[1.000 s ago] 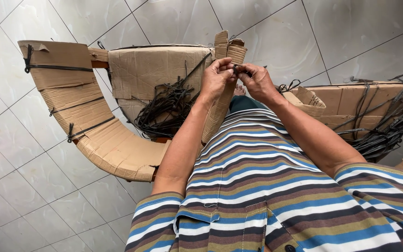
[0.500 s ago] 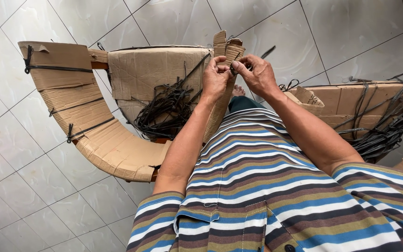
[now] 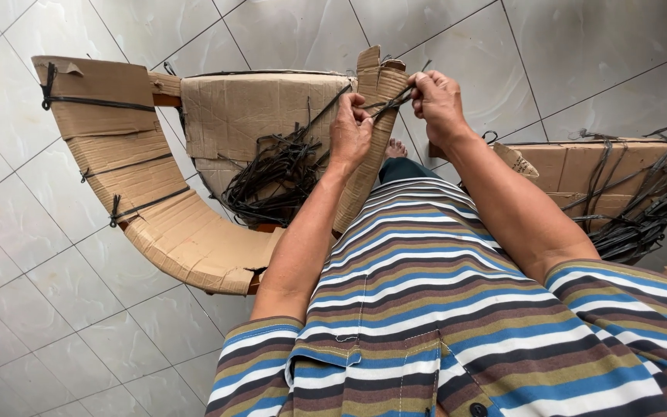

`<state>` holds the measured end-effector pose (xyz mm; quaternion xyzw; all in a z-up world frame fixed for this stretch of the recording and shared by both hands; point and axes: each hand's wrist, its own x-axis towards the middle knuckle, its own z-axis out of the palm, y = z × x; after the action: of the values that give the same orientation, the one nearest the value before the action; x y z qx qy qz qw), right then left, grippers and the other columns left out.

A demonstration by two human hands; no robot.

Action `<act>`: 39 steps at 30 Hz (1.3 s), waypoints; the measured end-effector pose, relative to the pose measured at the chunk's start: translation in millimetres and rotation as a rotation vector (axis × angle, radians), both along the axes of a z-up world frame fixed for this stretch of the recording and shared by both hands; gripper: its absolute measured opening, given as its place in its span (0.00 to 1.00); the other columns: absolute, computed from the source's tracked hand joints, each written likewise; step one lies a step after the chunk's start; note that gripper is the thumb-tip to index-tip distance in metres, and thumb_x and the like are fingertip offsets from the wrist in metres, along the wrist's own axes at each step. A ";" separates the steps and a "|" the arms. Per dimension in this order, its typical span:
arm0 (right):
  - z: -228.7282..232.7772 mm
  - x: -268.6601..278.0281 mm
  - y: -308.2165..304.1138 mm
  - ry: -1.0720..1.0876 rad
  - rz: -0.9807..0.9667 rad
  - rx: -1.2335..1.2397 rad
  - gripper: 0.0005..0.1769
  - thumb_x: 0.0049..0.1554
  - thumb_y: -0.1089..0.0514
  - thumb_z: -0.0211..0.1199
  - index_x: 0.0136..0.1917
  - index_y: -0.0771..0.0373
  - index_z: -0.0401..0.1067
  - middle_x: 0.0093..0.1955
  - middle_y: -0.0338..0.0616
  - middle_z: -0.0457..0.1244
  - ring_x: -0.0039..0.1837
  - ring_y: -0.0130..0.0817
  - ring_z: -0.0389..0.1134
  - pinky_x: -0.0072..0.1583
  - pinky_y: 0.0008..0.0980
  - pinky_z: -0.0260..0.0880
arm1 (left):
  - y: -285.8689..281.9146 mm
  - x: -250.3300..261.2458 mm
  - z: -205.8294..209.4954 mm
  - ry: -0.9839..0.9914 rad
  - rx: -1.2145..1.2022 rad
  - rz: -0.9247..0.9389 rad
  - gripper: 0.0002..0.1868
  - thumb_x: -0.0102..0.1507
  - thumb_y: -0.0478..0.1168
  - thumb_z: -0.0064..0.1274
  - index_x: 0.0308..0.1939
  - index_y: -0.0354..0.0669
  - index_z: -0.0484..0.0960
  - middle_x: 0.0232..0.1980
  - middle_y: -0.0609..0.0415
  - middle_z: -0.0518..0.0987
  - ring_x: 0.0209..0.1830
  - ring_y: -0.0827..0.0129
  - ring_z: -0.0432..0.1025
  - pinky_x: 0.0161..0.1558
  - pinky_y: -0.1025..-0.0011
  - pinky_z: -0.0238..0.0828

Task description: Wrapping a wooden furniture frame with protective cardboard and securing it with black plastic ties.

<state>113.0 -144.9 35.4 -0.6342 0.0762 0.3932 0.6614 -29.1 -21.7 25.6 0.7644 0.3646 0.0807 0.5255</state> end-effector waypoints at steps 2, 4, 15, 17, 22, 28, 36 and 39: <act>-2.0 2.4 2.3 0.007 -0.011 -0.026 0.08 0.64 0.59 0.54 0.42 0.57 0.72 0.32 0.33 0.60 0.29 0.20 0.54 0.32 0.18 0.51 | 2.3 -9.4 4.2 -0.002 -0.024 -0.006 0.17 0.60 0.28 0.53 0.49 0.50 0.69 0.32 0.62 0.77 0.33 0.69 0.73 0.43 0.67 0.71; -3.7 4.3 6.6 0.018 -0.022 -0.054 0.08 0.63 0.59 0.54 0.42 0.57 0.72 0.31 0.34 0.60 0.29 0.20 0.53 0.31 0.18 0.50 | 4.0 -16.5 10.1 0.001 -0.050 -0.012 0.16 0.60 0.29 0.52 0.48 0.49 0.68 0.32 0.61 0.76 0.31 0.69 0.71 0.41 0.67 0.70; -18.1 17.4 20.5 0.098 -0.113 -0.162 0.10 0.62 0.62 0.55 0.39 0.60 0.73 0.29 0.34 0.57 0.28 0.20 0.50 0.29 0.17 0.50 | -8.8 -35.2 2.8 -0.032 -0.093 0.030 0.15 0.62 0.27 0.52 0.42 0.51 0.64 0.32 0.60 0.71 0.29 0.73 0.68 0.33 0.73 0.71; -17.9 38.7 8.7 -0.001 -0.063 -0.167 0.08 0.64 0.61 0.56 0.44 0.57 0.74 0.33 0.34 0.61 0.30 0.20 0.54 0.30 0.18 0.53 | -2.4 -60.4 -7.0 0.041 -0.111 0.027 0.17 0.64 0.34 0.53 0.53 0.47 0.65 0.35 0.59 0.76 0.32 0.71 0.73 0.34 0.72 0.74; -24.7 108.8 -53.6 -0.167 -0.215 -0.179 0.07 0.67 0.59 0.53 0.51 0.53 0.72 0.33 0.37 0.61 0.28 0.21 0.52 0.29 0.20 0.48 | 4.9 -148.3 26.7 0.304 -0.255 0.118 0.31 0.67 0.51 0.51 0.72 0.51 0.62 0.55 0.55 0.81 0.52 0.58 0.81 0.47 0.61 0.83; -28.2 63.5 -65.8 -0.303 0.251 -0.284 0.18 0.62 0.62 0.48 0.59 0.49 0.74 0.53 0.33 0.68 0.41 0.22 0.66 0.39 0.20 0.63 | -4.9 -251.3 -21.2 0.364 -0.101 0.378 0.18 0.68 0.50 0.51 0.58 0.48 0.78 0.46 0.56 0.83 0.45 0.67 0.76 0.45 0.68 0.73; -0.1 6.8 -26.8 -0.219 0.278 -0.048 0.15 0.66 0.47 0.62 0.59 0.58 0.75 0.45 0.40 0.66 0.41 0.23 0.66 0.42 0.18 0.66 | -17.5 -293.7 -25.9 0.411 -0.079 0.359 0.16 0.68 0.48 0.51 0.55 0.46 0.80 0.45 0.54 0.83 0.42 0.64 0.77 0.44 0.67 0.75; -13.3 7.4 -29.2 -0.269 0.260 -0.097 0.10 0.66 0.53 0.65 0.46 0.58 0.70 0.40 0.40 0.66 0.40 0.25 0.67 0.41 0.21 0.68 | -16.4 -297.2 -26.0 0.396 -0.090 0.353 0.17 0.68 0.49 0.51 0.56 0.45 0.80 0.44 0.54 0.83 0.42 0.66 0.75 0.45 0.67 0.74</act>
<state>120.4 -174.1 22.1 -0.7165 -0.0767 0.3829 0.5780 -326.3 -38.1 -0.4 0.6656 0.5913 0.0039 0.4554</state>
